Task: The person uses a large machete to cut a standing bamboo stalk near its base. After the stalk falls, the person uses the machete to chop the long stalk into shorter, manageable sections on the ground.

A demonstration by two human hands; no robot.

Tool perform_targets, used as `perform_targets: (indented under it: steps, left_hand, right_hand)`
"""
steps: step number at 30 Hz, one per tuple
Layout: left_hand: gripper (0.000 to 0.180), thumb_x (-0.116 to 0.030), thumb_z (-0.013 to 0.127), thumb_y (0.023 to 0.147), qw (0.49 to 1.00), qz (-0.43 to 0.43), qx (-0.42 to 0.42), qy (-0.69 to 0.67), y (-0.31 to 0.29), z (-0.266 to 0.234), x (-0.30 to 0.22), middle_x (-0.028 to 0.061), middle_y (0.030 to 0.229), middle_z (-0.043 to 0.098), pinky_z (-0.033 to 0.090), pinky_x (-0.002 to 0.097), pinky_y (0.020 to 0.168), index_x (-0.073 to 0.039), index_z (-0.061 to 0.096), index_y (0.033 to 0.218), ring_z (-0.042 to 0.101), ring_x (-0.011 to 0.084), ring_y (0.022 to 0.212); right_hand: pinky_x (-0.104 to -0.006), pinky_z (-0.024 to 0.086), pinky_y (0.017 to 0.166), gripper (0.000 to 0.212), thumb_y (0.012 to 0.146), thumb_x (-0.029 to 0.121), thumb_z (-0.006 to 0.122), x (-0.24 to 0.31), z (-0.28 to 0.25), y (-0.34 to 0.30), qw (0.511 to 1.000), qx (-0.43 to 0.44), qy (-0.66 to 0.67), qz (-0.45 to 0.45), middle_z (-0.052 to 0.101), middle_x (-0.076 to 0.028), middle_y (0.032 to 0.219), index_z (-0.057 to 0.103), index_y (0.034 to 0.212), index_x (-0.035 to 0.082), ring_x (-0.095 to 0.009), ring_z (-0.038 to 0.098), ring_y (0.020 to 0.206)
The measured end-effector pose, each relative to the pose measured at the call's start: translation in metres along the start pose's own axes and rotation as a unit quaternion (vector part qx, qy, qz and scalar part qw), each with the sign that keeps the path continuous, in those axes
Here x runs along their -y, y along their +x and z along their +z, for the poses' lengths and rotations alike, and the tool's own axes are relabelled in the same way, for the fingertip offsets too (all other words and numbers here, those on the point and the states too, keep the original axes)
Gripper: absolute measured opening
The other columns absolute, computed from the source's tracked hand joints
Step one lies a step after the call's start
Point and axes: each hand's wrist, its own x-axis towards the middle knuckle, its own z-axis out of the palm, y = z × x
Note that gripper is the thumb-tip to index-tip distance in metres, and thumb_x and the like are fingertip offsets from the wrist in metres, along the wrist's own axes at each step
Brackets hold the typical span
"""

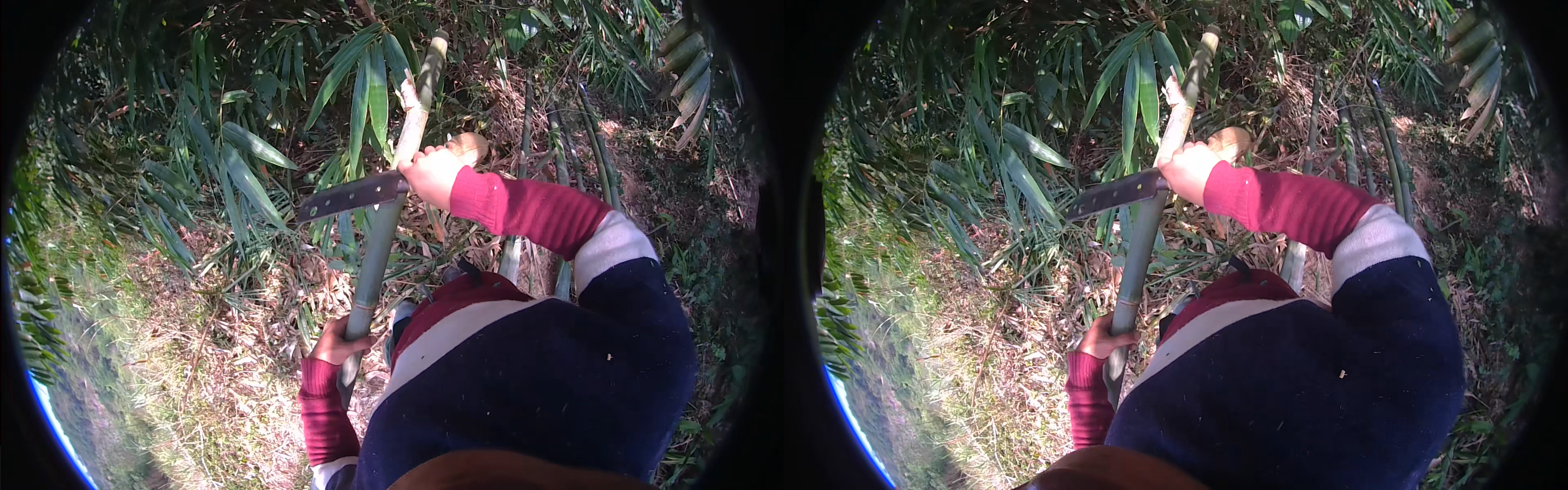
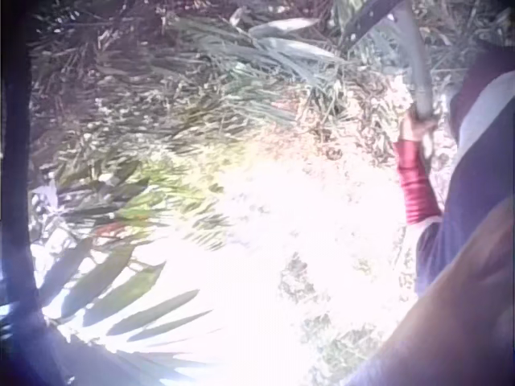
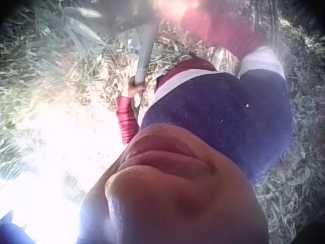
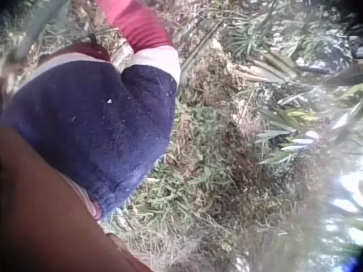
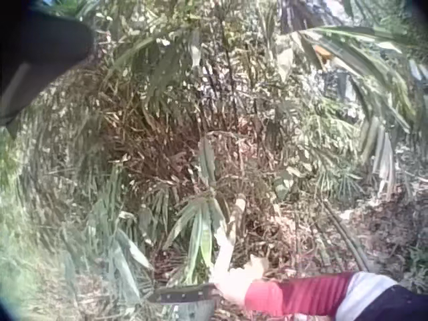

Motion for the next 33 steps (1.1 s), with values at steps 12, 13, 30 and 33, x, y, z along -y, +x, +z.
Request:
perform_targets:
  steps: [12, 13, 30, 33]
  left_hand:
    - [0.019, -0.007, 0.073, 0.079, 0.987, -0.024, 0.061, -0.144, 0.025, -0.028, 0.031, 0.0092, 0.069, 0.063, 0.053, 0.0327, 0.052, 0.002, 0.062, 0.092, 0.062, 0.0192, 0.054]
    - [0.019, -0.006, 0.071, 0.079, 0.991, -0.018, 0.052, -0.121, 0.024, -0.029, 0.030, 0.0091, 0.070, 0.063, 0.052, 0.0313, 0.051, 0.003, 0.062, 0.094, 0.061, 0.0184, 0.053]
    - [0.027, -0.012, 0.073, 0.076, 0.995, 0.068, 0.007, -0.078, 0.015, -0.012, 0.043, 0.0094, 0.068, 0.066, 0.052, 0.0310, 0.053, 0.007, 0.062, 0.091, 0.063, 0.0165, 0.055]
    - [0.026, -0.010, 0.073, 0.077, 0.994, 0.107, 0.001, -0.038, 0.008, -0.005, 0.012, 0.0092, 0.068, 0.066, 0.051, 0.0306, 0.052, 0.007, 0.061, 0.093, 0.063, 0.0162, 0.055]
  right_hand:
    - [-0.0453, 0.058, 0.075, 0.019, 0.088, 0.015, 0.054, -0.018, -0.027, 0.017, 0.985, 0.096, -0.130, 0.065, 0.071, -0.014, 0.082, 0.063, 0.100, 0.003, -0.029, 0.072, 0.082]
    - [-0.0455, 0.056, 0.073, 0.023, 0.085, 0.018, 0.057, 0.013, -0.022, 0.010, 0.980, 0.165, -0.103, 0.048, 0.070, -0.009, 0.090, 0.061, 0.105, 0.008, -0.028, 0.071, 0.085]
    - [-0.0524, 0.056, 0.077, 0.025, 0.090, 0.018, 0.051, 0.010, -0.046, 0.020, 0.970, 0.171, -0.158, 0.069, 0.072, -0.015, 0.087, 0.063, 0.109, 0.007, -0.033, 0.073, 0.084]
    - [-0.0480, 0.058, 0.076, 0.023, 0.091, 0.020, 0.051, -0.077, -0.063, 0.029, 0.925, 0.179, -0.155, 0.299, 0.072, -0.017, 0.089, 0.065, 0.103, 0.006, -0.033, 0.073, 0.085]
